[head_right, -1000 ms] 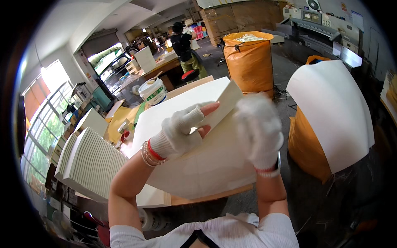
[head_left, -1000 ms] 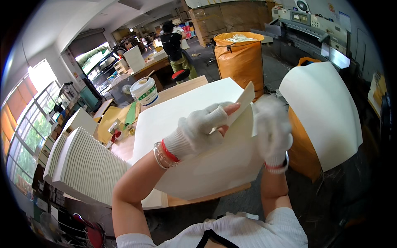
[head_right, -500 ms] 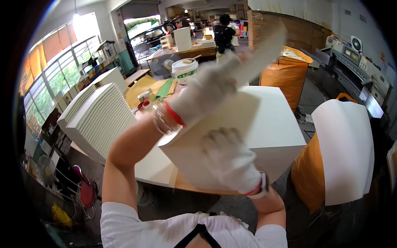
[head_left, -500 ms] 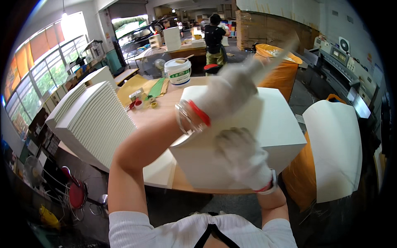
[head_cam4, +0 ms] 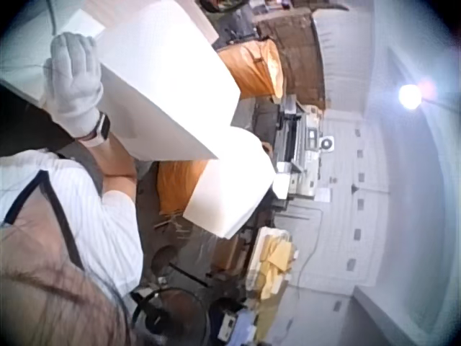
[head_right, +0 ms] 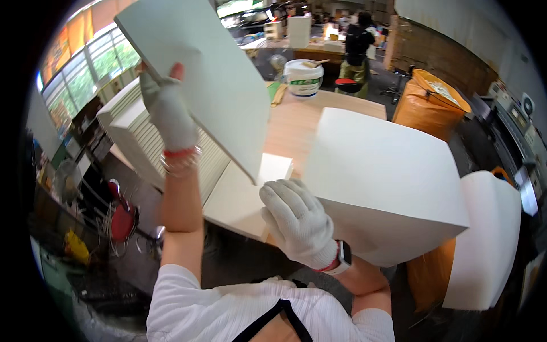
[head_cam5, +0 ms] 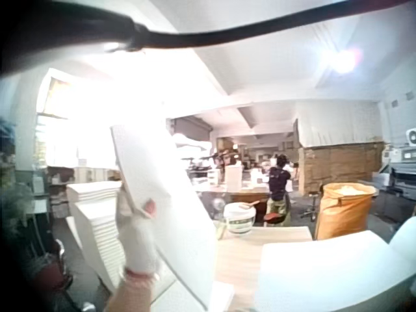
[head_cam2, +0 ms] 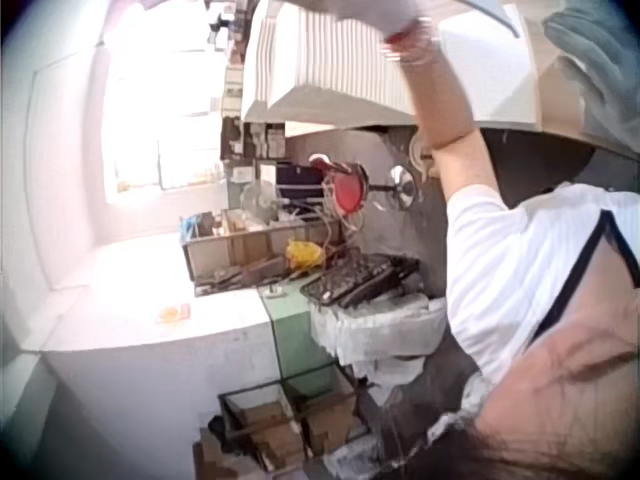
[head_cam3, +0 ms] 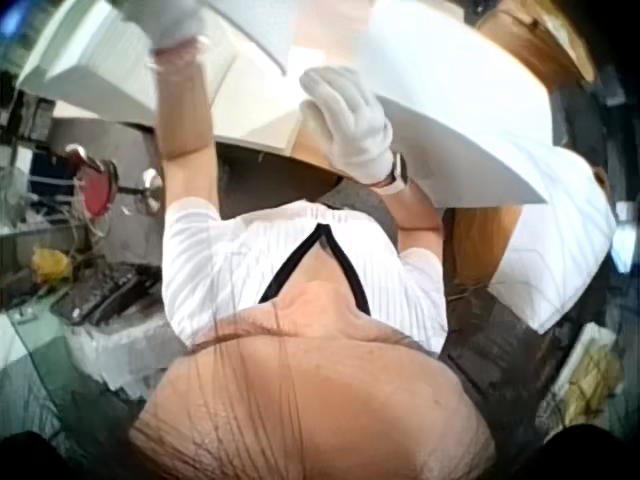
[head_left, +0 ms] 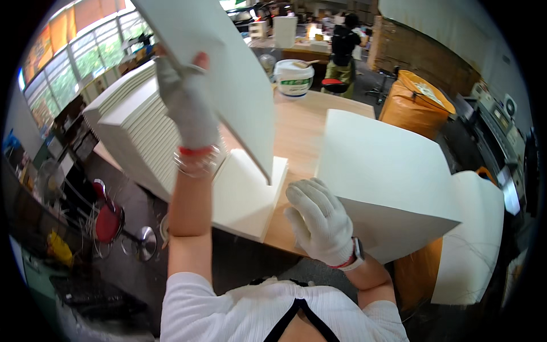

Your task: The person, wearing white gloves, takes a sheet of paper from a large stack on the left, folds it slightly, and places it onto a smaller stack on the center of the table.

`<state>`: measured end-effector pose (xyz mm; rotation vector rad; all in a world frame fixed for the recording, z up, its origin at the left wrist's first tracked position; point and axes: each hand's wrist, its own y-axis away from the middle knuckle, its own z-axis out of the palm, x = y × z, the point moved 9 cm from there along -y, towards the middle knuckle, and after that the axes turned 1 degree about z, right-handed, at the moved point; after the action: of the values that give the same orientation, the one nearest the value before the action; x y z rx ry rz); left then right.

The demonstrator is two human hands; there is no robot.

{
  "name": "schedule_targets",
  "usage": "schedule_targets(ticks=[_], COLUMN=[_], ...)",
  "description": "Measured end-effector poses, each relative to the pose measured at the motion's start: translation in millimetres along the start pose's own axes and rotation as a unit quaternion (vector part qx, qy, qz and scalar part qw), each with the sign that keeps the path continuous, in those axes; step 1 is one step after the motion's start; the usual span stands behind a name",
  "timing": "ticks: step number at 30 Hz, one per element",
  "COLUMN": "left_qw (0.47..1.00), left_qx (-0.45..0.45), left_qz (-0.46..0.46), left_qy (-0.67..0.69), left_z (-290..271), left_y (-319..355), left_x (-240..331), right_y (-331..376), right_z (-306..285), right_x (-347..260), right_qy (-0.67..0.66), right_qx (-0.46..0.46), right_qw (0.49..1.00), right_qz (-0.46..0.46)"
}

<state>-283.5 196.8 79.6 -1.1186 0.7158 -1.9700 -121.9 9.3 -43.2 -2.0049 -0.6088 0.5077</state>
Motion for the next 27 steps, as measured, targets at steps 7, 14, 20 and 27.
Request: schedule_targets(ticks=[7, 14, 20, 27], left_qw=[0.926, 0.935, 0.789, 0.734], left_qx=[-0.132, -0.300, -0.251, -0.386], left_qz=[0.224, -0.053, -0.348, -0.341], left_qy=[-0.275, -0.181, -0.439, -0.442], left_z=[18.4, -52.2, -329.1, -408.2], left_y=[160.2, 198.4, 222.8, 250.9], left_x=[-14.0, -151.8, -259.4, -276.3], right_y=[102.2, 172.1, 245.4, 215.9], right_z=[171.9, 278.1, 320.9, 285.5], right_x=[67.4, 116.3, 150.0, 95.3], right_qy=[-0.094, -0.433, -0.208, -0.045], right_qx=[-0.032, -0.010, -0.211, -0.330], right_qw=[0.961, 0.774, 0.745, 0.861], right_qz=[0.259, 0.462, 0.598, 0.385])
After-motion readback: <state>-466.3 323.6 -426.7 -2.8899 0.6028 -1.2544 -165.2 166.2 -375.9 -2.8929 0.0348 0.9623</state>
